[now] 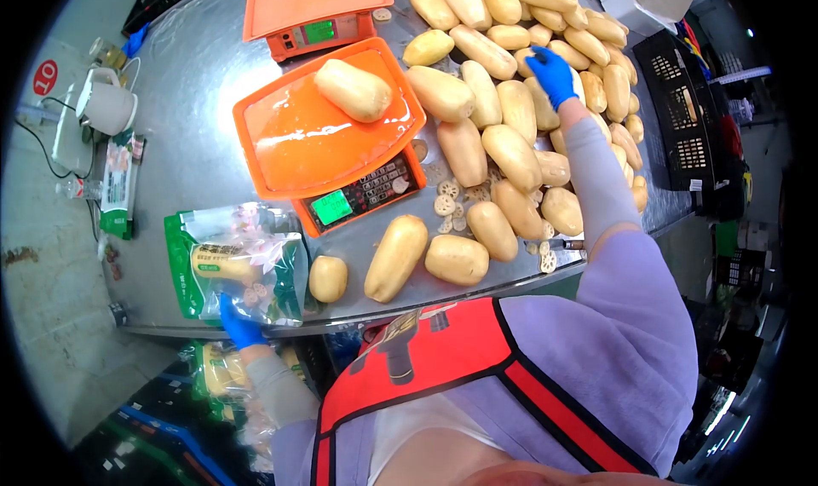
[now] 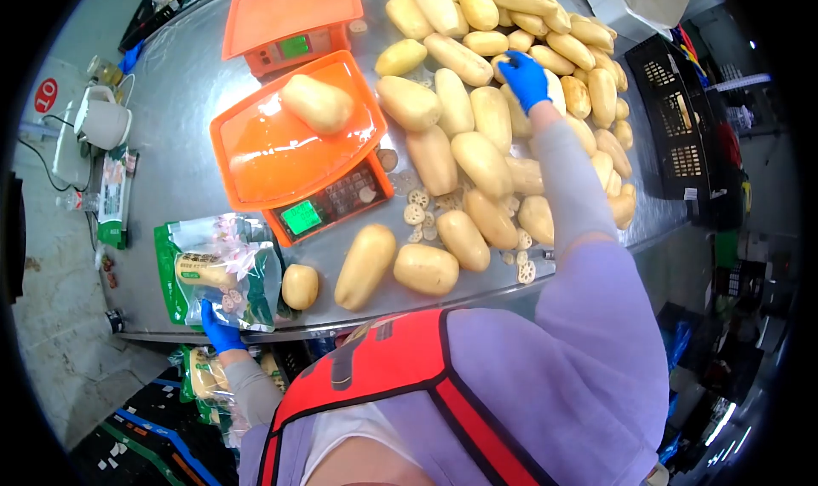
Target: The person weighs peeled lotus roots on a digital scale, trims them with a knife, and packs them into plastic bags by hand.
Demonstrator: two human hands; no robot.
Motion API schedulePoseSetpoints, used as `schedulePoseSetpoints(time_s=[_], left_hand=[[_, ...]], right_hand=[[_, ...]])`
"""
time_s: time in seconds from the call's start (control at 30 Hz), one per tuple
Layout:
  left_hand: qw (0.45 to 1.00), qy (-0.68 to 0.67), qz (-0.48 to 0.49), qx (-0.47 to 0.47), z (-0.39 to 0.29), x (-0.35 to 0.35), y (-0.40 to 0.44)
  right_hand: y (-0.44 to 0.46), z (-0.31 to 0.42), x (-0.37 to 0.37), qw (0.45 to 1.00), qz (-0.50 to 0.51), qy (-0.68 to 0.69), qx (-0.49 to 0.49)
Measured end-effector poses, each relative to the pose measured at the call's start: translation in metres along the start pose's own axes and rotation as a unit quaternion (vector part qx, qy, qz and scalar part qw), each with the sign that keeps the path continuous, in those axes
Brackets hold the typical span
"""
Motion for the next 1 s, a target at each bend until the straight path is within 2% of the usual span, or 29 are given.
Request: schedulePoseSetpoints(time_s=[0.07, 0.13, 0.17, 0.2, 0.27, 0.3, 0.33, 0.4, 0.47, 0.53, 0.57, 0.6, 0.63, 0.67, 0.8, 0.87, 1.0], left_hand=[[1.0, -0.011, -0.007, 0.008, -0.004, -0.012, -0.009], [0.999, -0.004, -0.039, 0.0, -0.011, -0.027, -0.025], [0.995, -0.057, 0.039, 0.071, 0.004, -0.01, -0.009], [0.995, -0.028, 0.054, 0.078, 0.012, 0.013, 0.008], [0.944, -0.139, 0.28, 0.11, 0.004, -0.022, -0.004], [0.984, -0.081, 0.133, 0.086, 0.002, -0.016, -0.005], [0.998, -0.022, -0.014, 0.057, -0.004, -0.009, -0.009], [0.997, -0.014, -0.026, 0.075, 0.002, 0.014, 0.0], [0.993, 0.026, -0.118, 0.012, -0.007, 0.011, -0.008], [0.993, 0.019, -0.096, 0.068, -0.014, -0.026, -0.026], [0.991, 0.035, -0.118, 0.051, -0.01, -0.026, -0.022], [0.986, 0.053, -0.156, 0.023, -0.017, -0.008, -0.027], [0.989, 0.048, -0.141, 0.009, -0.015, -0.008, -0.023], [0.992, 0.042, -0.12, -0.006, -0.016, -0.01, -0.02], [0.988, 0.087, -0.13, -0.012, -0.019, -0.01, -0.02], [0.993, 0.042, -0.112, 0.001, -0.015, -0.013, -0.019], [0.99, 0.051, -0.126, -0.021, -0.019, -0.019, -0.023]], right_hand=[[0.038, -0.051, 0.008, 0.991, -0.021, -0.132, -0.02], [0.063, -0.065, 0.018, 0.978, -0.01, -0.196, -0.077], [0.074, -0.069, 0.018, 0.976, -0.006, -0.202, -0.085], [0.085, -0.076, 0.014, 0.974, 0.001, -0.206, -0.091], [0.122, -0.119, -0.001, 0.961, 0.04, -0.258, -0.092], [0.13, -0.135, -0.007, 0.95, 0.062, -0.269, -0.142], [0.14, -0.147, -0.01, 0.937, 0.083, -0.28, -0.191], [0.155, -0.168, -0.023, 0.949, 0.113, -0.19, -0.223], [0.169, -0.196, -0.038, 0.97, 0.085, -0.113, -0.198], [0.201, -0.24, -0.05, 0.964, 0.061, -0.197, -0.167], [0.197, -0.223, -0.05, 0.971, 0.072, -0.176, -0.146], [0.223, -0.257, -0.077, 0.95, 0.146, -0.21, -0.179], [0.244, -0.304, -0.072, 0.919, 0.199, -0.263, -0.215], [0.241, -0.297, -0.082, 0.921, 0.206, -0.256, -0.211], [0.213, -0.266, -0.057, 0.943, 0.118, -0.211, -0.228], [0.207, -0.264, -0.053, 0.945, 0.112, -0.21, -0.227], [0.2, -0.261, -0.045, 0.952, 0.121, -0.165, -0.227]])
Point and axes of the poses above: each hand's wrist, its own y-axis towards the middle knuckle, its own x-axis out of the back of the hand, z = x × y, the point moved 7 cm from there along y, towards the middle knuckle, and after that the axes turned 3 degrees about y, right-handed, at the moved point
